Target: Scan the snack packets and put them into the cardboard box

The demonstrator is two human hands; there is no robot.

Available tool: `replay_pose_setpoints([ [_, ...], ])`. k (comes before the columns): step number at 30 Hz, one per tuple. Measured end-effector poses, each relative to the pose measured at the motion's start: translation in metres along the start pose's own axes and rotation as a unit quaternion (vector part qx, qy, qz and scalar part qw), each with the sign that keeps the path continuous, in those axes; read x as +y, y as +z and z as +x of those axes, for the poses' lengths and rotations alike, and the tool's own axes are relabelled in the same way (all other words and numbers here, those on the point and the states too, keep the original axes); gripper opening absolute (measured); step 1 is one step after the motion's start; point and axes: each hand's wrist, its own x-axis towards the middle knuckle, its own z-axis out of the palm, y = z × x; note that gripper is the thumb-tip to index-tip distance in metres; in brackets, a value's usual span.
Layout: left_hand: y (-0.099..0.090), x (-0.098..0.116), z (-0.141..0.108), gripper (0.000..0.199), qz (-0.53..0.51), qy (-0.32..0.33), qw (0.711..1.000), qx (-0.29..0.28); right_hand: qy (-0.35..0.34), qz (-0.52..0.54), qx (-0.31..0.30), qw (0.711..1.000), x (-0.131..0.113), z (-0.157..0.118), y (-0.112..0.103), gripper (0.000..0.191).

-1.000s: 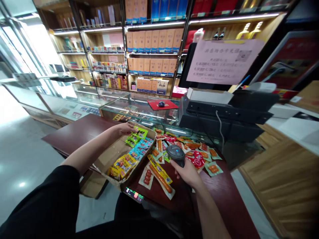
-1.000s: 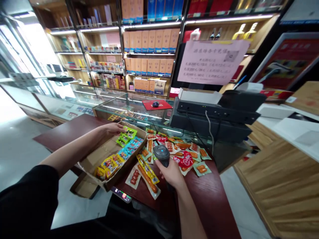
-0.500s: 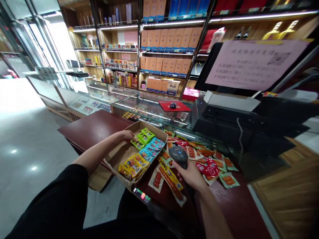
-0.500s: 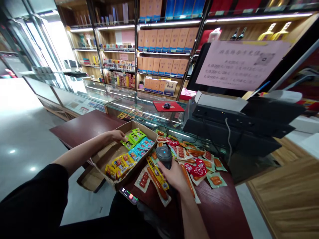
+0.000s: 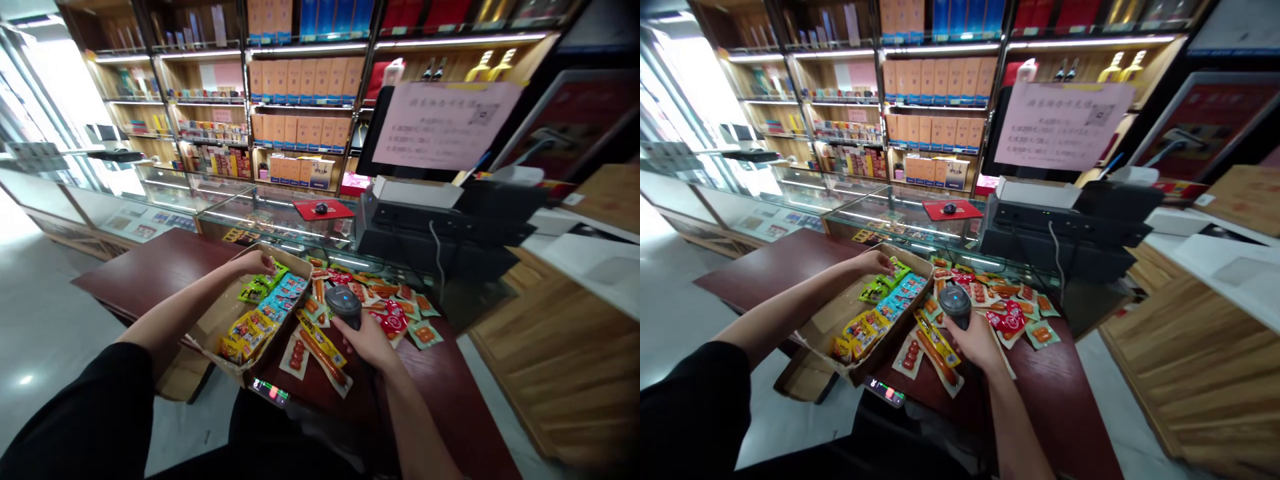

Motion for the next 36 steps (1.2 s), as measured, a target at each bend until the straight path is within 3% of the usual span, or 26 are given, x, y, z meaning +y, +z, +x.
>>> replay_pose_setpoints([
  [4, 0.041, 0.059, 0.008, 0.026, -0.019, 0.051, 0.996, -0.072, 0.010, 0.013, 0.021, 1.000, 0.020, -0.010, -0.017, 0.032],
  [10, 0.124, 0.138, 0.030, 0.029, -0.017, 0.145, 0.971, -0.189, 0.021, 0.019, 0.114, 0.993, 0.049, -0.039, -0.054, 0.036],
  [16, 0.214, 0.205, 0.043, 0.021, 0.118, 0.260, 0.937, -0.200, 0.055, 0.026, 0.165, 0.984, 0.084, -0.070, -0.089, 0.035],
  [19, 0.254, 0.230, 0.042, 0.031, 0.207, 0.331, 0.904, -0.172, 0.063, 0.033, 0.192, 0.979, 0.099, -0.084, -0.103, 0.033],
  [23, 0.294, 0.245, 0.045, 0.052, 0.296, 0.472, 0.821, -0.122, 0.083, 0.049, 0.218, 0.971, 0.111, -0.097, -0.117, 0.033],
  [27, 0.316, 0.244, 0.054, 0.058, 0.333, 0.523, 0.773, -0.136, 0.096, 0.046, 0.233, 0.967, 0.118, -0.104, -0.125, 0.034],
  [32, 0.322, 0.235, 0.053, 0.043, 0.332, 0.520, 0.775, -0.135, 0.096, 0.038, 0.235, 0.967, 0.118, -0.102, -0.126, 0.033],
  [36, 0.308, 0.223, 0.043, 0.036, 0.282, 0.519, 0.795, -0.140, 0.096, 0.045, 0.225, 0.969, 0.110, -0.096, -0.122, 0.032],
])
